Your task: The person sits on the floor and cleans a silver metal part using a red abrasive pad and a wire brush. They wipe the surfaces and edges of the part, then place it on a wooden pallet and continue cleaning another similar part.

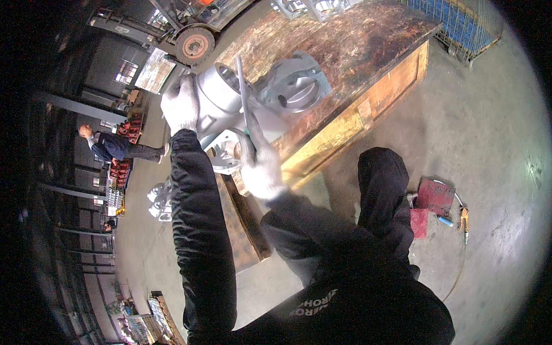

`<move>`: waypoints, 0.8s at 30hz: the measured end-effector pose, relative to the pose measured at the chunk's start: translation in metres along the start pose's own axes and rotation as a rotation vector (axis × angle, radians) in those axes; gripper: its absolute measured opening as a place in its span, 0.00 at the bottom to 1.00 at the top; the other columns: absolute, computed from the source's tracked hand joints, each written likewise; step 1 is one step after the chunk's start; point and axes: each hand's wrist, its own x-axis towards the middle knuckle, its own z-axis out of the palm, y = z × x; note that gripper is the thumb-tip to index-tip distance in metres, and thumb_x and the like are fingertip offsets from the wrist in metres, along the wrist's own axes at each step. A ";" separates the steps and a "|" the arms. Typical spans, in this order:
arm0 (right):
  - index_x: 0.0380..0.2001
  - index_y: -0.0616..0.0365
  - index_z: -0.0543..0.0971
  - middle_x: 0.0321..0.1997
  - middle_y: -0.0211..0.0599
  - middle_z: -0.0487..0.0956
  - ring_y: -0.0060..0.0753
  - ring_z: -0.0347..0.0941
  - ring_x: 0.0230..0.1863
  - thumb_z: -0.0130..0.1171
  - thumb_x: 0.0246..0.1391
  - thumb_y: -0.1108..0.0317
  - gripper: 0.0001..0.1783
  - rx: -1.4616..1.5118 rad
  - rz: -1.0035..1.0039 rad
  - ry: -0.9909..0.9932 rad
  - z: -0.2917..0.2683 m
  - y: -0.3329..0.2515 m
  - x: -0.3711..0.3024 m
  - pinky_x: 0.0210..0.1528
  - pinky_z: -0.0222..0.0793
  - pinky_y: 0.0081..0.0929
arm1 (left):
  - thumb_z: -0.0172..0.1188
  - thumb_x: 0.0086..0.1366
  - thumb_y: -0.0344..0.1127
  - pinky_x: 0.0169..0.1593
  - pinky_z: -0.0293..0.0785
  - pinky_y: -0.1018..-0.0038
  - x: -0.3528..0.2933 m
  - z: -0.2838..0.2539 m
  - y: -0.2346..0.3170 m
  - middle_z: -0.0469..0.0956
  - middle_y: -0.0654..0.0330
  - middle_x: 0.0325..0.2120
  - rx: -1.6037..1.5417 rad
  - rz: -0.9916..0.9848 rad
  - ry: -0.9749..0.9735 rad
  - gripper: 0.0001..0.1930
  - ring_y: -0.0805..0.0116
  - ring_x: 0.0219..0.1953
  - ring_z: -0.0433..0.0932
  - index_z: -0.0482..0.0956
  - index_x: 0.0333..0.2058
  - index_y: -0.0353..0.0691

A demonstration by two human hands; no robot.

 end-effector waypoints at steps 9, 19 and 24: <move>0.60 0.61 0.76 0.21 0.28 0.72 0.21 0.70 0.18 0.49 0.73 0.57 0.23 0.146 0.246 0.122 0.025 -0.001 -0.002 0.19 0.69 0.23 | 0.58 0.65 0.43 0.47 0.77 0.64 0.007 -0.001 -0.003 0.85 0.43 0.34 0.036 -0.017 -0.025 0.18 0.51 0.39 0.86 0.86 0.39 0.33; 0.76 0.47 0.59 0.22 0.23 0.70 0.17 0.65 0.15 0.48 0.74 0.64 0.30 0.484 0.657 -0.034 0.001 -0.048 0.017 0.13 0.62 0.20 | 0.58 0.66 0.40 0.47 0.77 0.67 0.005 -0.002 -0.010 0.86 0.45 0.33 -0.032 0.071 -0.010 0.15 0.60 0.37 0.86 0.86 0.39 0.33; 0.73 0.47 0.63 0.25 0.25 0.74 0.17 0.67 0.16 0.50 0.73 0.61 0.28 0.590 0.729 -0.040 -0.008 -0.047 0.040 0.16 0.62 0.18 | 0.59 0.67 0.37 0.47 0.77 0.70 -0.001 -0.004 0.005 0.87 0.49 0.32 -0.091 0.007 -0.038 0.14 0.65 0.37 0.84 0.86 0.39 0.31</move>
